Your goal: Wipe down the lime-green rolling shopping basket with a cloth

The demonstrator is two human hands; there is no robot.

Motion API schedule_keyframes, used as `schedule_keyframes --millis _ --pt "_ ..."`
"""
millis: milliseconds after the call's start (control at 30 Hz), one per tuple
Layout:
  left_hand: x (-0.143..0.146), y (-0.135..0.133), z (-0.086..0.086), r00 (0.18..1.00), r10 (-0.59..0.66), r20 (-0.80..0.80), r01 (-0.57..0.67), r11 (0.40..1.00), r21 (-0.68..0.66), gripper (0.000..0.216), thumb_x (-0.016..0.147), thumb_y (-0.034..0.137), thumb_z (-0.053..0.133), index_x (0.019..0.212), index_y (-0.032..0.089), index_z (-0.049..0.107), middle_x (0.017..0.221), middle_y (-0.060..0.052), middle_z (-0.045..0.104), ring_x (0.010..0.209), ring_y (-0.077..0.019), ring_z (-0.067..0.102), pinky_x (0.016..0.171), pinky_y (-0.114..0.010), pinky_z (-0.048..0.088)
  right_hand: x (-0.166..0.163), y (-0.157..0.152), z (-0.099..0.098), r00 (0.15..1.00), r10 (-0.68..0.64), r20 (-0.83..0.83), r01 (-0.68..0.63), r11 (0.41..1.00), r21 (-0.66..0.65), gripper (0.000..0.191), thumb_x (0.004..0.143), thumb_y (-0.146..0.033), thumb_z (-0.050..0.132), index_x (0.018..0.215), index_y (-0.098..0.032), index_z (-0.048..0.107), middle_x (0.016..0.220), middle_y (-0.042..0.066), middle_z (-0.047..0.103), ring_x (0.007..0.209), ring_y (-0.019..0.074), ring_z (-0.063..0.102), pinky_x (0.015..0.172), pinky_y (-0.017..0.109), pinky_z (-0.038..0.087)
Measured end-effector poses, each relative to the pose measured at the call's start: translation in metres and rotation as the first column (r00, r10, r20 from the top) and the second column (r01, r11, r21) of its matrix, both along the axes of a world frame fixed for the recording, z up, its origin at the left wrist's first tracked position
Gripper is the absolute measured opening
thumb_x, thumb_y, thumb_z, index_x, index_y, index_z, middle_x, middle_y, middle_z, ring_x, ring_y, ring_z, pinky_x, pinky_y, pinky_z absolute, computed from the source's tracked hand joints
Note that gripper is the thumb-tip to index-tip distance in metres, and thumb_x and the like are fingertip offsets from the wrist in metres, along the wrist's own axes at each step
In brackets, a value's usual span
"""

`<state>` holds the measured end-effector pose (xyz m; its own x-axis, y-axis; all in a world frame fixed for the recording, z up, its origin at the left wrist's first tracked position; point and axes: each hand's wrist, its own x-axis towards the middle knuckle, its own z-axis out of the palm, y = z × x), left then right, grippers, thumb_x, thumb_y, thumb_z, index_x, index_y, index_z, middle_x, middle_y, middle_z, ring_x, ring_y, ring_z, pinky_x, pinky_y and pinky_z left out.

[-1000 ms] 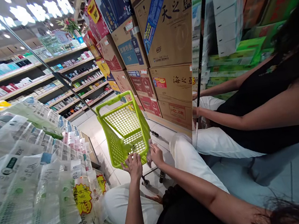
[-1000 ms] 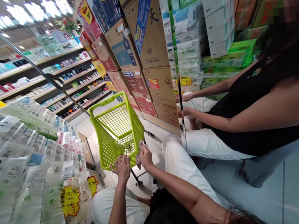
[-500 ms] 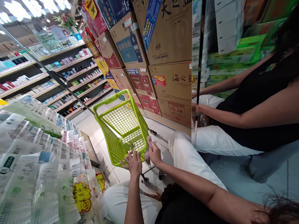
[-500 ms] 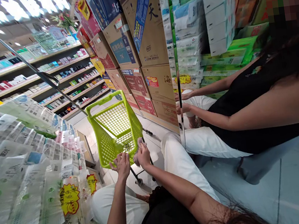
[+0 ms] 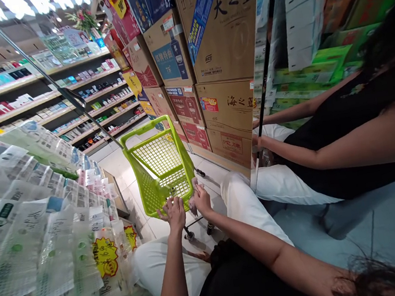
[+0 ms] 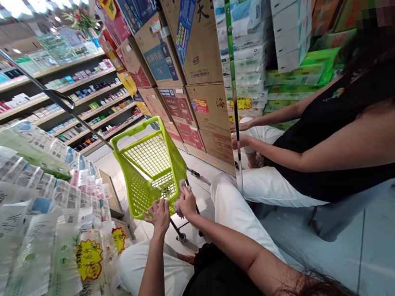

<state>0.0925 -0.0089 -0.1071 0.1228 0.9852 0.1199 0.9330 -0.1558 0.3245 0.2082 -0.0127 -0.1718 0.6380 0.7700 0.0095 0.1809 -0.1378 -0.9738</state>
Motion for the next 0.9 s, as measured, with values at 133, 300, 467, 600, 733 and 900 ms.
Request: schedule_keyframes --millis 133,300,467,600,733,900 --pt "-0.002 0.002 -0.005 1.000 -0.002 -0.001 0.002 1.000 0.009 0.040 0.106 0.042 0.032 0.105 0.029 0.070 0.136 -0.009 0.060 0.133 -0.0312 0.046 0.119 -0.064 0.021 0.008 -0.006 0.000 0.997 0.052 -0.055 -0.058 0.992 -0.115 0.043 0.089 -0.015 0.045 0.120 -0.015 0.075 0.115 0.013 0.077 0.108 0.0238 0.071 0.097 0.029 0.052" --pt "0.001 0.002 -0.004 1.000 -0.001 -0.020 0.001 1.000 0.007 0.041 0.106 0.042 0.031 0.107 0.028 0.070 0.137 -0.008 0.060 0.132 -0.0316 0.046 0.119 -0.065 0.021 0.018 -0.006 0.011 0.998 0.043 -0.038 -0.041 0.998 0.042 0.043 0.090 -0.020 0.046 0.120 -0.017 0.076 0.124 0.010 0.076 0.118 0.0235 0.068 0.105 0.031 0.050" --pt "0.005 0.002 0.000 1.000 0.006 -0.009 -0.006 1.000 0.014 0.040 0.106 0.041 0.033 0.106 0.029 0.071 0.136 -0.008 0.062 0.129 -0.0312 0.048 0.118 -0.064 0.023 0.004 -0.019 0.006 0.992 0.048 0.120 -0.059 0.994 0.093 0.048 0.091 -0.019 0.047 0.132 -0.014 0.071 0.133 0.015 0.071 0.126 0.0263 0.064 0.112 0.038 0.047" --pt "0.006 0.002 0.003 1.000 0.002 0.006 -0.002 1.000 -0.009 0.039 0.105 0.040 0.035 0.103 0.029 0.072 0.135 -0.008 0.063 0.129 -0.0307 0.049 0.118 -0.064 0.023 0.015 -0.013 0.014 0.973 0.075 0.217 -0.090 0.994 0.060 0.048 0.093 -0.018 0.047 0.134 -0.015 0.070 0.132 0.015 0.070 0.126 0.0254 0.063 0.110 0.035 0.047" --pt "0.005 0.003 0.005 1.000 0.009 -0.001 -0.009 1.000 -0.026 0.039 0.105 0.041 0.035 0.103 0.030 0.072 0.136 -0.008 0.062 0.129 -0.0309 0.049 0.118 -0.065 0.021 0.029 -0.005 0.029 0.959 0.134 0.251 -0.134 0.991 -0.019 0.045 0.095 -0.018 0.045 0.131 -0.021 0.074 0.123 0.012 0.072 0.115 0.0248 0.066 0.102 0.033 0.051" --pt "0.002 0.004 0.004 1.000 0.023 0.010 -0.023 0.999 -0.026 0.039 0.105 0.042 0.034 0.106 0.030 0.071 0.139 -0.007 0.060 0.134 -0.0324 0.045 0.119 -0.065 0.019 0.021 -0.024 0.020 0.927 0.160 0.340 -0.162 0.987 -0.025 0.046 0.094 -0.018 0.049 0.134 -0.022 0.072 0.121 0.013 0.070 0.107 0.0253 0.067 0.096 0.032 0.052"
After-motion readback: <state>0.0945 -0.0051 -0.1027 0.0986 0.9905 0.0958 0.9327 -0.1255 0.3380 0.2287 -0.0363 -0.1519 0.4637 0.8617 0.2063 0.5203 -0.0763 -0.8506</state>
